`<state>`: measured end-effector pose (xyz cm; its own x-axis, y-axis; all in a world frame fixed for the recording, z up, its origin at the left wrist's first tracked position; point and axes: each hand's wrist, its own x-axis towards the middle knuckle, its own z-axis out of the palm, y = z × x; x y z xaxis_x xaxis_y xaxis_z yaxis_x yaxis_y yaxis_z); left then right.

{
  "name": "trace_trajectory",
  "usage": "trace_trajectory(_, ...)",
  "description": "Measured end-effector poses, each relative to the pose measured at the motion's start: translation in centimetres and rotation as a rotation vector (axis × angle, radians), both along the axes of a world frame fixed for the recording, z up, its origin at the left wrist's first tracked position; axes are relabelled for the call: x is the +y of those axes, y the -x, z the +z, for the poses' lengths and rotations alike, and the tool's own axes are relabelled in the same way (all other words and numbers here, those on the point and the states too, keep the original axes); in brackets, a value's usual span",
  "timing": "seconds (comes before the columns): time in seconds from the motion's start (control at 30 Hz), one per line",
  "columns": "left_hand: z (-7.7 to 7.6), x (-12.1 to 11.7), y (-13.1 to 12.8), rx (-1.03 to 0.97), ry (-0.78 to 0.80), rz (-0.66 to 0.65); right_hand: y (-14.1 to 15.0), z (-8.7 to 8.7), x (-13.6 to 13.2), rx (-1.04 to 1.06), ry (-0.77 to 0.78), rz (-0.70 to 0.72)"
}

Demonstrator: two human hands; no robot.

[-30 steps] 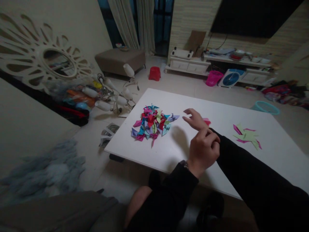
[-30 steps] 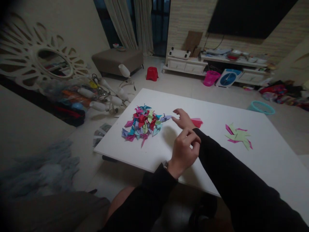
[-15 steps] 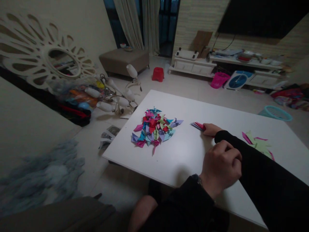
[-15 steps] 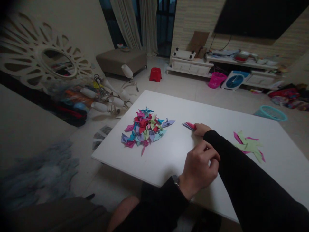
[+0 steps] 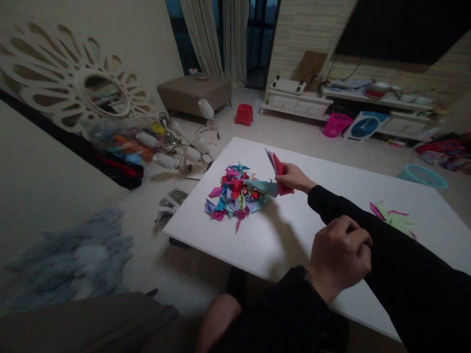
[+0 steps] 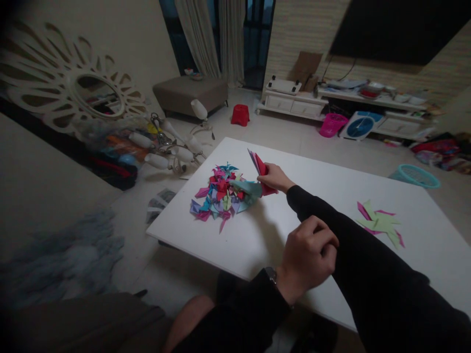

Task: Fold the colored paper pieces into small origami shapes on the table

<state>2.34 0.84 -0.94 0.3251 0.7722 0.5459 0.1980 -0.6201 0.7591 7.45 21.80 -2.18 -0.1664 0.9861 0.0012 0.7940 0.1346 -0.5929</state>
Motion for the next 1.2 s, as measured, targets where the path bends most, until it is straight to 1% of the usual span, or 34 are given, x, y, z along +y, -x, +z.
trace_trajectory(0.07, 0.0, 0.1, 0.1, -0.018, 0.004, 0.015, 0.7, 0.1, 0.1, 0.033, -0.006, -0.015)
trace_trajectory(0.2, 0.4, 0.3, 0.5, -0.051, 0.006, 0.031, 2.1, 0.3, 0.1, 0.177, 0.002, -0.027)
trace_trajectory(0.27, 0.6, 0.4, 0.7, -0.062, 0.018, 0.05, 3.4, 0.8, 0.1, 0.224, 0.052, -0.007)
trace_trajectory(0.33, 0.8, 0.6, 1.1, -0.072, 0.026, 0.089, 5.4, 1.5, 0.1, 0.216, 0.089, 0.047)
trace_trajectory(0.37, 0.9, 0.7, 1.3, -0.086, 0.022, 0.118, 6.6, 1.9, 0.1, 0.189, 0.075, 0.088)
trace_trajectory(0.43, 1.0, 1.0, 2.0, -0.133, 0.004, 0.191, 9.2, 2.7, 0.2, 0.096, -0.012, 0.18)
trace_trajectory(0.5, 1.1, 1.2, 2.7, -0.183, 0.003, 0.267, 11.7, 3.1, 0.4, -0.013, -0.079, 0.269)
trace_trajectory(0.6, 1.3, 1.6, 3.7, -0.247, 0.031, 0.368, 14.6, 2.7, 0.5, -0.151, -0.081, 0.403)
trace_trajectory(0.67, 1.5, 1.8, 4.1, -0.308, 0.024, 0.432, 15.5, 2.0, 0.4, -0.24, -0.097, 0.461)
trace_trajectory(0.73, 1.6, 1.9, 4.3, -0.37, 0.004, 0.472, 15.7, 1.4, 0.5, -0.318, -0.118, 0.453)
trace_trajectory(0.8, 1.6, 2.0, 4.2, -0.404, -0.01, 0.476, 15.3, 1.0, 0.7, -0.361, -0.129, 0.404)
trace_trajectory(0.93, 1.6, 2.3, 3.9, -0.431, -0.019, 0.459, 14.4, 0.9, 1.8, -0.316, -0.175, 0.325)
trace_trajectory(1.1, 1.6, 2.7, 4.0, -0.474, 0.01, 0.454, 13.3, 0.9, 4.5, -0.316, -0.227, 0.256)
trace_trajectory(1.2, 1.5, 2.8, 4.1, -0.47, 0.007, 0.424, 12.1, 0.4, 6.5, -0.306, -0.247, 0.242)
